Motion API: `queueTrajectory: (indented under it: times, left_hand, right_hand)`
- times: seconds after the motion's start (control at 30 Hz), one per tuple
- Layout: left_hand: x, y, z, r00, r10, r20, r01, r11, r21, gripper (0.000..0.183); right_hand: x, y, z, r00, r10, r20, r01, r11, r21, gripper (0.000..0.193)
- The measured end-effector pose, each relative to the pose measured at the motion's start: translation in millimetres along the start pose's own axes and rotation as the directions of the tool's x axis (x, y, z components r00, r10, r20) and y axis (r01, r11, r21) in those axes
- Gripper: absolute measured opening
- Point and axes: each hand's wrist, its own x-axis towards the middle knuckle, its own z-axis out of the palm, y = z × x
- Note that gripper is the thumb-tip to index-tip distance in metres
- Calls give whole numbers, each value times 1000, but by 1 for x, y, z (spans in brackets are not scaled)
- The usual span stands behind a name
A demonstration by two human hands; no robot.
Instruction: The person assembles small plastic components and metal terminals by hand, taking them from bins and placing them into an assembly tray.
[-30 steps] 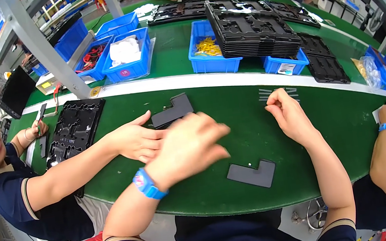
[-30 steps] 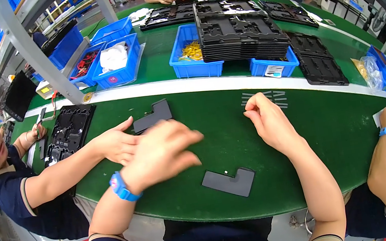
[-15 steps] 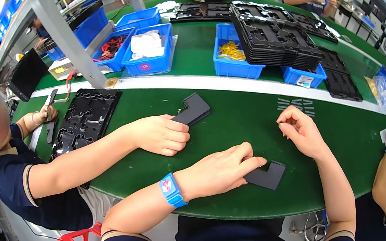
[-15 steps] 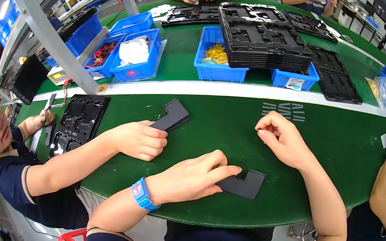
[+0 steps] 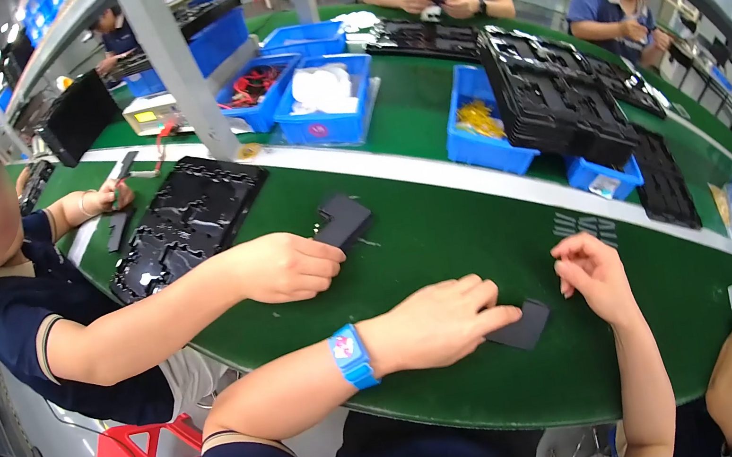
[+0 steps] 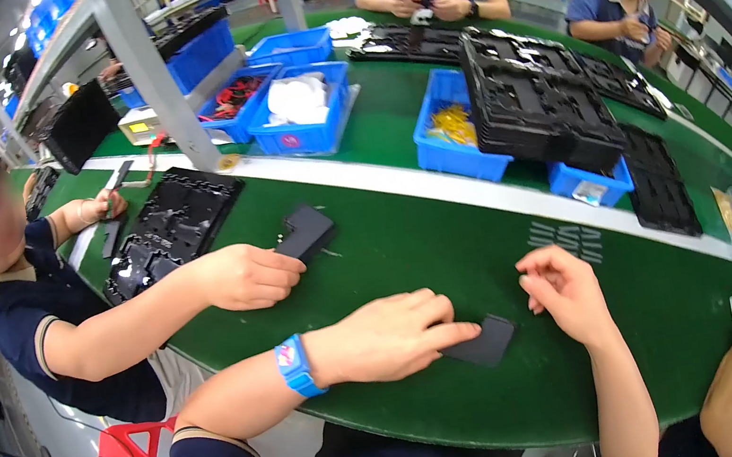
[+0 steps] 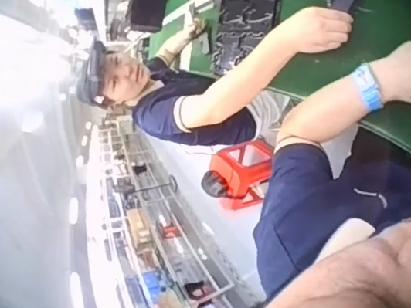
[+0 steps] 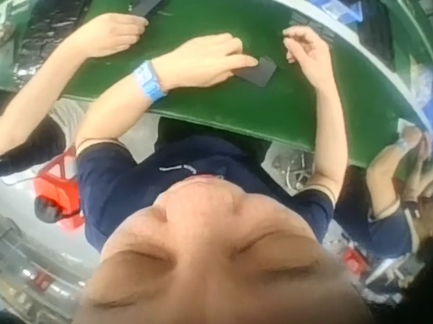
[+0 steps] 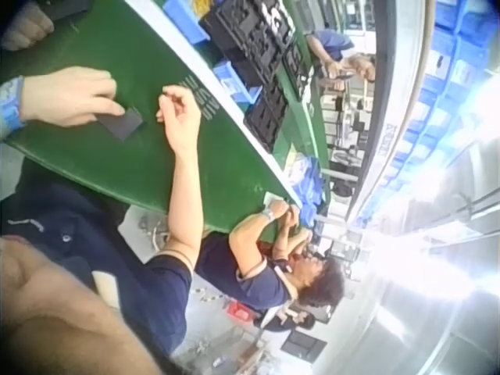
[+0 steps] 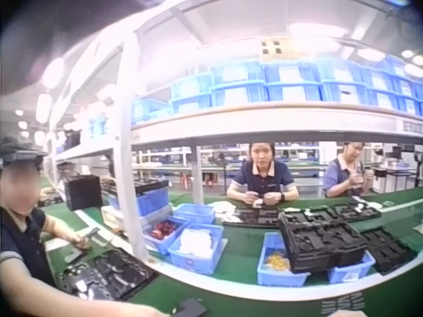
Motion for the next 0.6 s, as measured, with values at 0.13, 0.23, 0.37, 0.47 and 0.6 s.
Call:
queueTrajectory:
  times: [0.13, 0.23, 0.37, 0.47, 0.6]
  left_hand:
    - [1, 4, 1, 999, -13, 51, 14, 1000, -25, 48]
    - [1, 4, 0, 998, -35, 54, 35, 999, 0, 48]
    - [0, 1, -5, 998, -51, 41, 49, 998, 36, 54]
    - [4, 1, -11, 996, -71, 58, 69, 997, 40, 58]
    - [10, 3, -12, 997, -55, 56, 49, 994, 102, 57]
  right_hand:
    - [-5, 1, 1, 999, 8, -39, -7, 1000, 24, 13]
    - [-4, -2, 4, 999, -10, -49, 11, 1000, 23, 13]
    - [1, -6, 10, 998, 57, -19, -54, 994, 97, 18]
    - [5, -10, 9, 987, 161, -6, -160, 986, 48, 16]
    - [0, -17, 12, 1000, 0, -9, 0, 999, -36, 8]
